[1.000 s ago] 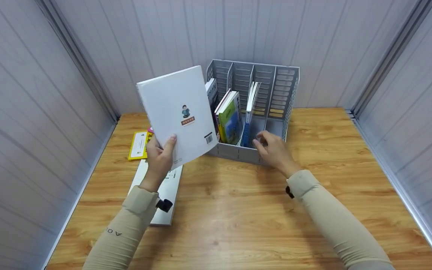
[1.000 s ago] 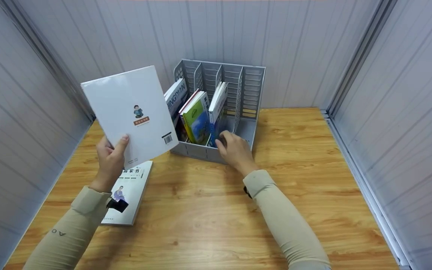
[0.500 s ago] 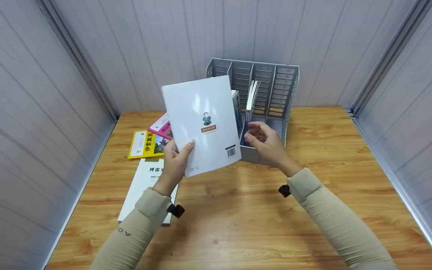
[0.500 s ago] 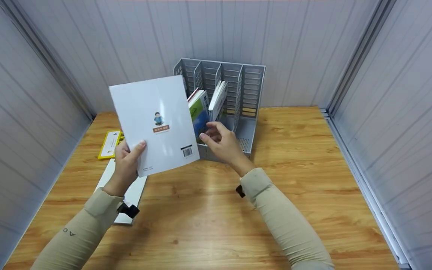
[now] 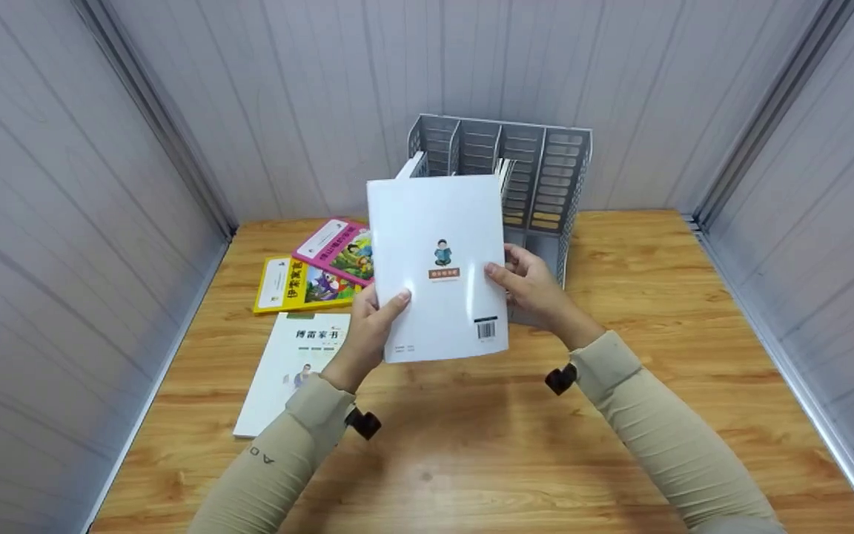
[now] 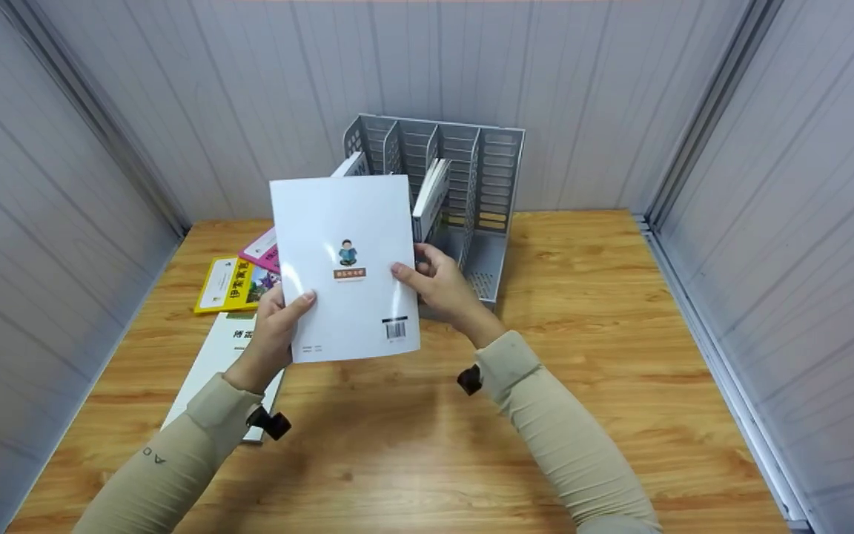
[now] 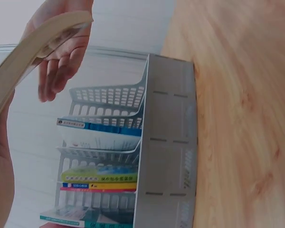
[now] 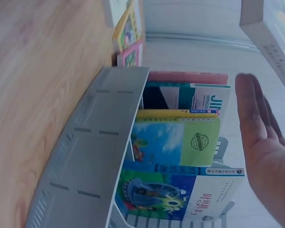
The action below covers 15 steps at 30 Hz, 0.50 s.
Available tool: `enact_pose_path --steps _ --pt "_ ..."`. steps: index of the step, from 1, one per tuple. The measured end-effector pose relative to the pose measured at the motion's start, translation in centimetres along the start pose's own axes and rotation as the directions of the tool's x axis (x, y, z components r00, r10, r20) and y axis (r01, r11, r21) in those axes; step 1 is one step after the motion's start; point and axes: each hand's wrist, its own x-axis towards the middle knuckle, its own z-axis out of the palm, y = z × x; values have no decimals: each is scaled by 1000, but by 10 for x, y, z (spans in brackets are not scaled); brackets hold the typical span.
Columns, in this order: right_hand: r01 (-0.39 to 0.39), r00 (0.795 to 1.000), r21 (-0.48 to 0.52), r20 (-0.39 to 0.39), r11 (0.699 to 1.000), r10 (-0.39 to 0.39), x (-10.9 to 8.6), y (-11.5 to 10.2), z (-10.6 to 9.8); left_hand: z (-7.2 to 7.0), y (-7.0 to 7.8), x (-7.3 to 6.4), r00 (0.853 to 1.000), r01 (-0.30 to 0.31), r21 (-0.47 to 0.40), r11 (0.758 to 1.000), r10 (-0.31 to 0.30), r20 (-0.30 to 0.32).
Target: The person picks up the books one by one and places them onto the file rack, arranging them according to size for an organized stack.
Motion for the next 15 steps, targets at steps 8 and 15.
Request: enact_pose_path --steps 8,15 --pt "-145 989 264 78 954 129 -7 5 3 5 -10 -1 995 76 -11 997 -76 61" --pt "-140 978 361 194 922 73 -10 16 -3 4 -22 -1 979 151 -30 988 -145 144"
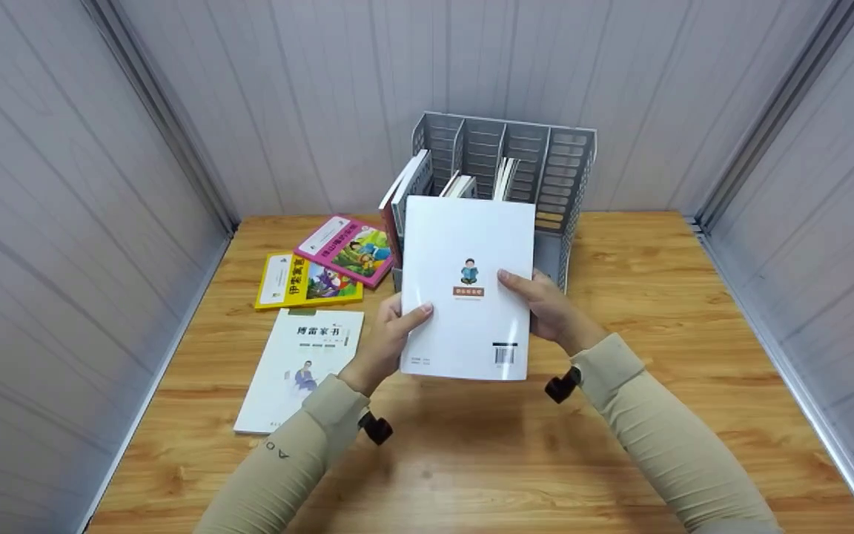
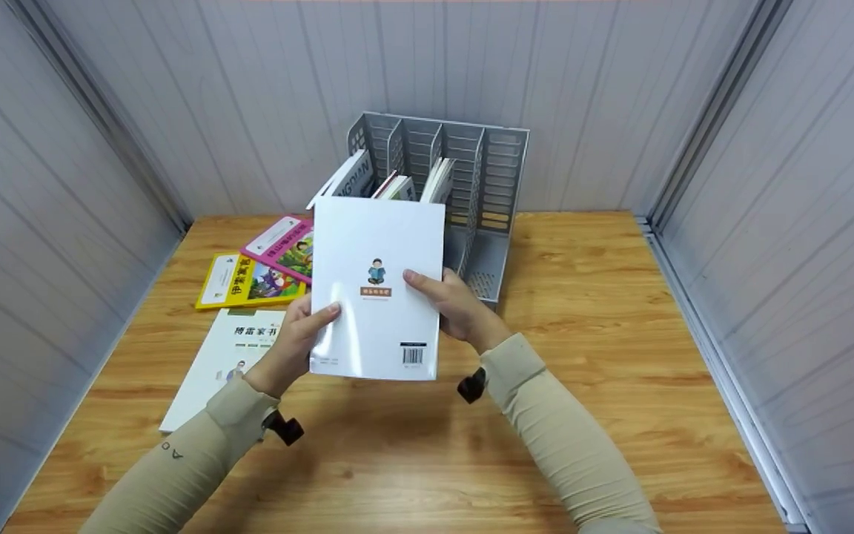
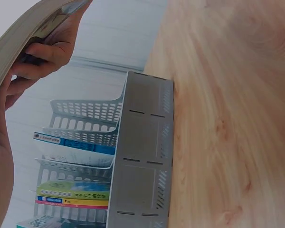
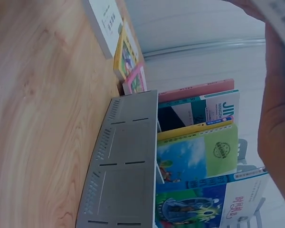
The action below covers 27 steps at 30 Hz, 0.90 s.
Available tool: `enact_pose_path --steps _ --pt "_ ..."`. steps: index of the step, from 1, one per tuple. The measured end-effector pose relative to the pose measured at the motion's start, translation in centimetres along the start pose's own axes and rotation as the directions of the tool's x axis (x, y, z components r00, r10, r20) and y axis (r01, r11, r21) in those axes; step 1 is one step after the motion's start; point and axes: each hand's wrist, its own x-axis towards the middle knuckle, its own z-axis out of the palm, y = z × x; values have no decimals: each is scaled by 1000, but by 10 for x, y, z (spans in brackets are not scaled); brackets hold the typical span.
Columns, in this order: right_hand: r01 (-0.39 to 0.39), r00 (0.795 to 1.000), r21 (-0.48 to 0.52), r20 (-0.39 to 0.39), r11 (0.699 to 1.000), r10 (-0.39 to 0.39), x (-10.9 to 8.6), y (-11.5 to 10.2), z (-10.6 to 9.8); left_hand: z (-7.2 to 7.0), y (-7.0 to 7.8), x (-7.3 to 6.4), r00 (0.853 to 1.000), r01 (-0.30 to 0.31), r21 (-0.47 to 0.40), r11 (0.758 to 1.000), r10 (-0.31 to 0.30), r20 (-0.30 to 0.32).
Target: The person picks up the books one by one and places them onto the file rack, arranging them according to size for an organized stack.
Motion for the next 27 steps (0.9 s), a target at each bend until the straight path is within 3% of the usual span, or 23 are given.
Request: enact_pose_path --steps 7,14,21,24,27 --pt "49 983 -15 177 999 -45 -3 3 -16 -5 -6 5 997 70 -42 997 -69 38" --pt "64 963 -52 267 997 -48 -4 -1 -23 -8 -8 8 993 96 -49 994 -93 69" --pt "73 910 -91 414 993 -29 -7 -10 -30 -13 -6 11 981 98 -81 992 -83 173" --pt "88 900 -113 436 990 -31 -7 -11 -31 -15 -4 12 975 95 -85 992 -76 208" --pt "99 913 -113 406 989 -45 -6 -10 -29 -17 -1 14 975 93 -67 993 -77 209"
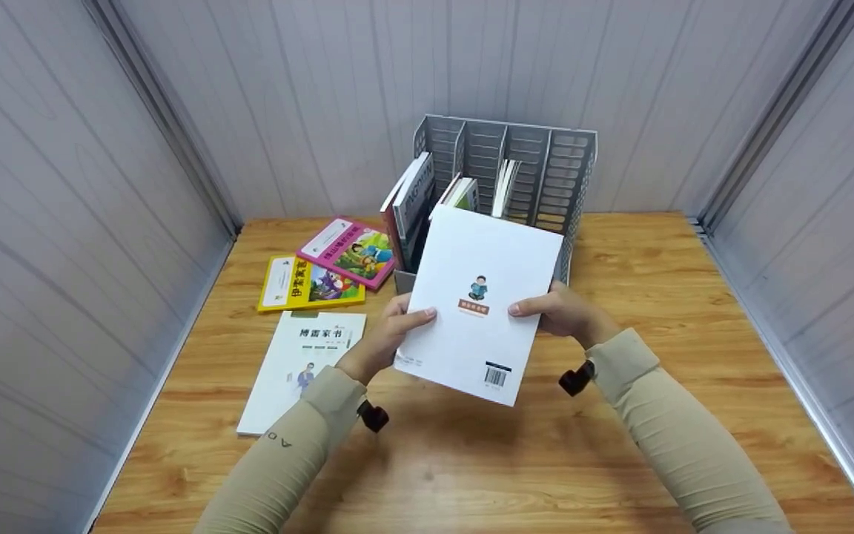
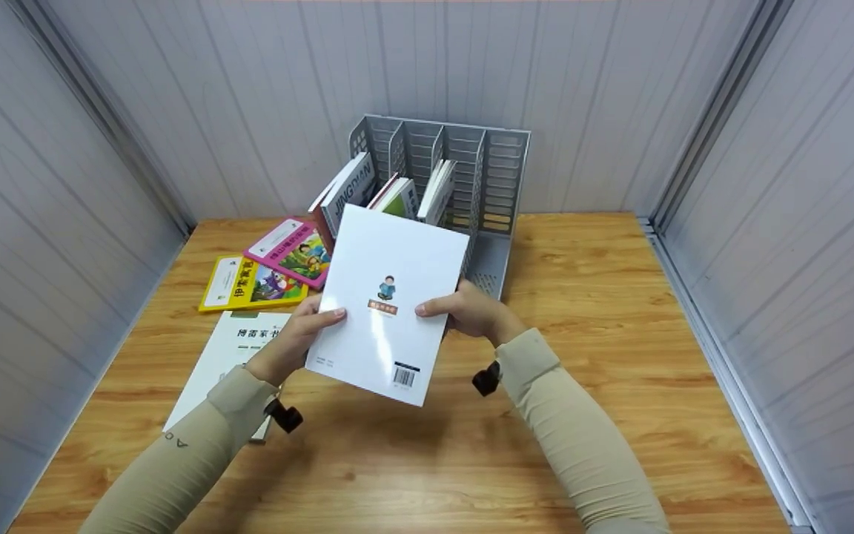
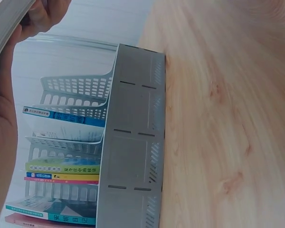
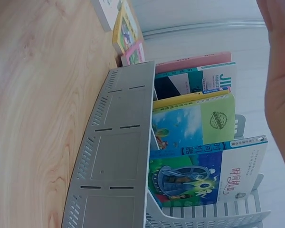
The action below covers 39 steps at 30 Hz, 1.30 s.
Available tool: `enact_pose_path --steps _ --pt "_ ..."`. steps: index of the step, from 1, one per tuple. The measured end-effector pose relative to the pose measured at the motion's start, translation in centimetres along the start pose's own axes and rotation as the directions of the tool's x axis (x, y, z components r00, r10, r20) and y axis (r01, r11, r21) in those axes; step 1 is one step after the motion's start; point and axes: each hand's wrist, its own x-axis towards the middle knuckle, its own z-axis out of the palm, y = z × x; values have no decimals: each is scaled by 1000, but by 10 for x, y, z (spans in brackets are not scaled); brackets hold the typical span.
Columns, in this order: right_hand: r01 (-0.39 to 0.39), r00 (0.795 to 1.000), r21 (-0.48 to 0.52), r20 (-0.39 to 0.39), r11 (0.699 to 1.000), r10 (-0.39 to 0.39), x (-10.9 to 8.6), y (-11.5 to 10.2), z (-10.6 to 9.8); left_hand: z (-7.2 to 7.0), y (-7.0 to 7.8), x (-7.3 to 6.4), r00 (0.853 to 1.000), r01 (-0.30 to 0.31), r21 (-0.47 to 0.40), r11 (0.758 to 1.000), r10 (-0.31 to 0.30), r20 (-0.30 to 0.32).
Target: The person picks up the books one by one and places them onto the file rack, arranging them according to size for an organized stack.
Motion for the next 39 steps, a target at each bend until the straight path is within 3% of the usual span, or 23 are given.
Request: enact_pose_path --steps 4,8,12,16,19,22,25,29,33,36,39 --pt "31 999 -3 -41 1000 -31 2 1 4 -4 7 2 1000 18 87 996 -16 -18" --pt "59 997 -32 -44 998 -61 2 -1 7 -9 18 5 999 27 232 972 -17 -45" --pt "88 994 -53 -63 995 -91 1 -2 8 -16 29 8 994 -23 371 928 62 -92" --pt "138 986 -29 -93 990 -140 -1 -1 8 -23 34 11 977 -46 439 897 131 -166" --pt "169 977 -29 -126 985 -171 -4 -3 7 -29 34 12 959 -40 424 905 154 -238" --pt "173 956 -110 -219 979 -194 -9 -6 7 -34 30 13 939 -53 369 928 172 -298" --pt "183 907 -197 -343 963 -242 -12 -11 8 -38 26 17 923 -85 322 943 197 -331" --pt "225 829 -182 -480 957 -286 -11 -17 14 -40 22 22 898 -102 340 935 234 -373" --pt "288 758 -188 -555 939 -343 -10 -22 20 -37 19 30 843 -89 382 920 275 -463" --pt "343 690 -226 -597 912 -408 -9 -25 23 -35 15 36 806 -78 424 902 308 -506" --pt "358 600 -281 -662 890 -450 -8 -27 27 -35 10 40 800 -62 492 868 338 -496"
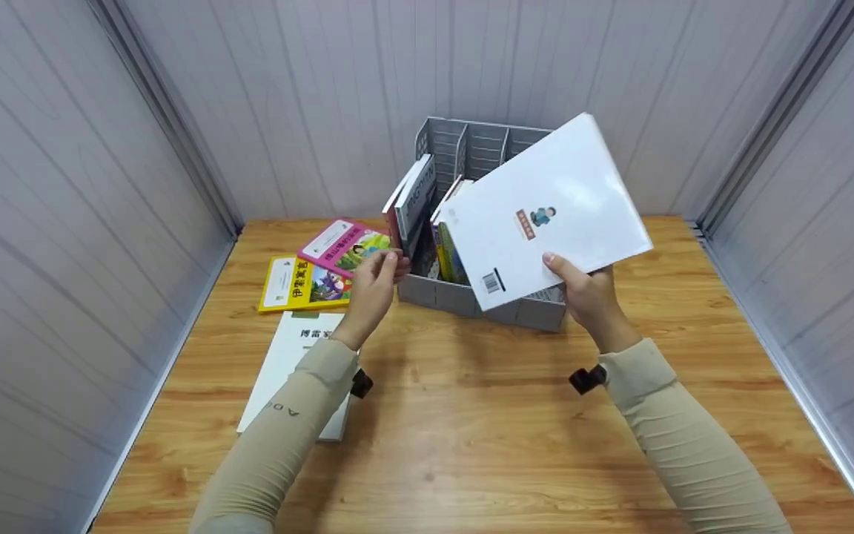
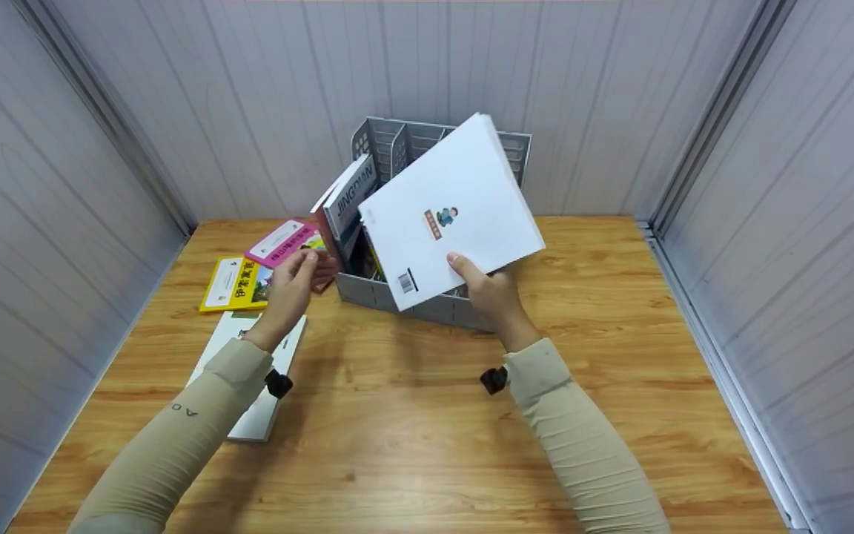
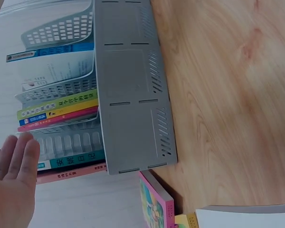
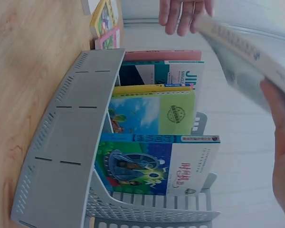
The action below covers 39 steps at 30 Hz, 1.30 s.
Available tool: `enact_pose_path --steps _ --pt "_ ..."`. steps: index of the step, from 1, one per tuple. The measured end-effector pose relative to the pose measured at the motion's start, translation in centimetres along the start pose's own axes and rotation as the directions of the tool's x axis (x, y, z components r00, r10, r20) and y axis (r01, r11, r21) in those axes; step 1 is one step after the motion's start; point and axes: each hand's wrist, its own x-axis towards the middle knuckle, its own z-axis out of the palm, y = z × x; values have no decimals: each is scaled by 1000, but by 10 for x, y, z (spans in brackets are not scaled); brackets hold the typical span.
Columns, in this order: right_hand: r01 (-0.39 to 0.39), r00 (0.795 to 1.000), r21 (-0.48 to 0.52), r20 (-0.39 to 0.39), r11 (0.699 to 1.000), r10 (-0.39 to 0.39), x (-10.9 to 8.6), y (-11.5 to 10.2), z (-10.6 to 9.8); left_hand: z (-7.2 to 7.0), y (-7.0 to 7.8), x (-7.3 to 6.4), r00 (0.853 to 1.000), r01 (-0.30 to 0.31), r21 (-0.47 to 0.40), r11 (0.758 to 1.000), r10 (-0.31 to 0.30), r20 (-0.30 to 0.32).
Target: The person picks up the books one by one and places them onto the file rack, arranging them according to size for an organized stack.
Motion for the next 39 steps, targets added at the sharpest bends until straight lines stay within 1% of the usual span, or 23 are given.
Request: enact_pose_path --steps 2,4,6,8,10,11,13,15,16,18,19,21,23,24,27,30,32,35,37,39 --pt "31 997 -57 -69 998 -34 0 -1 1 3 -4 1 1000 -30 61 998 29 6" --pt "59 990 -149 -115 987 -77 0 -1 2 6 -8 2 998 -65 133 989 64 12" --pt "86 982 -243 -143 966 -123 -1 -2 2 9 -12 3 995 -100 206 973 98 21" --pt "109 975 -336 -147 935 -167 -1 -1 1 13 -16 5 990 -138 270 953 132 40" --pt "134 968 -401 -142 906 -206 -3 -1 1 17 -20 7 985 -174 354 919 161 65" --pt "144 965 -427 -138 892 -222 -4 0 1 18 -23 8 982 -191 400 896 174 80" --pt "169 958 -478 -127 862 -258 -6 1 1 21 -28 10 973 -231 488 842 202 112" --pt "190 947 -510 -130 839 -294 -7 3 2 23 -33 12 967 -253 569 783 208 144" --pt "201 941 -529 -131 825 -313 -7 4 3 24 -36 13 965 -264 594 760 208 162" --pt "213 928 -557 -142 803 -345 -8 7 3 25 -41 15 962 -274 637 721 191 198" --pt "220 921 -567 -147 794 -360 -8 9 4 26 -43 16 962 -271 657 704 172 213" --pt "230 910 -577 -159 784 -384 -8 13 4 27 -47 17 961 -264 693 670 126 244" --pt "231 903 -585 -170 777 -395 -8 18 5 29 -50 18 958 -260 734 628 74 275" --pt "229 901 -579 -178 782 -396 -8 20 6 31 -52 19 956 -260 753 605 50 290" --pt "213 903 -570 -196 794 -383 -9 27 8 35 -56 21 944 -277 795 540 0 329" --pt "192 908 -568 -207 801 -365 -9 34 10 40 -60 24 935 -297 824 483 -27 353" --pt "188 908 -584 -204 790 -367 -9 40 11 43 -62 27 932 -303 843 445 -44 359" --pt "187 909 -604 -193 775 -370 -9 48 13 47 -63 30 928 -299 865 402 -88 362" --pt "189 909 -621 -183 761 -375 -9 53 14 49 -65 31 923 -301 880 368 -118 365" --pt "197 910 -624 -170 756 -377 -7 58 15 51 -67 33 917 -314 889 334 -134 375"
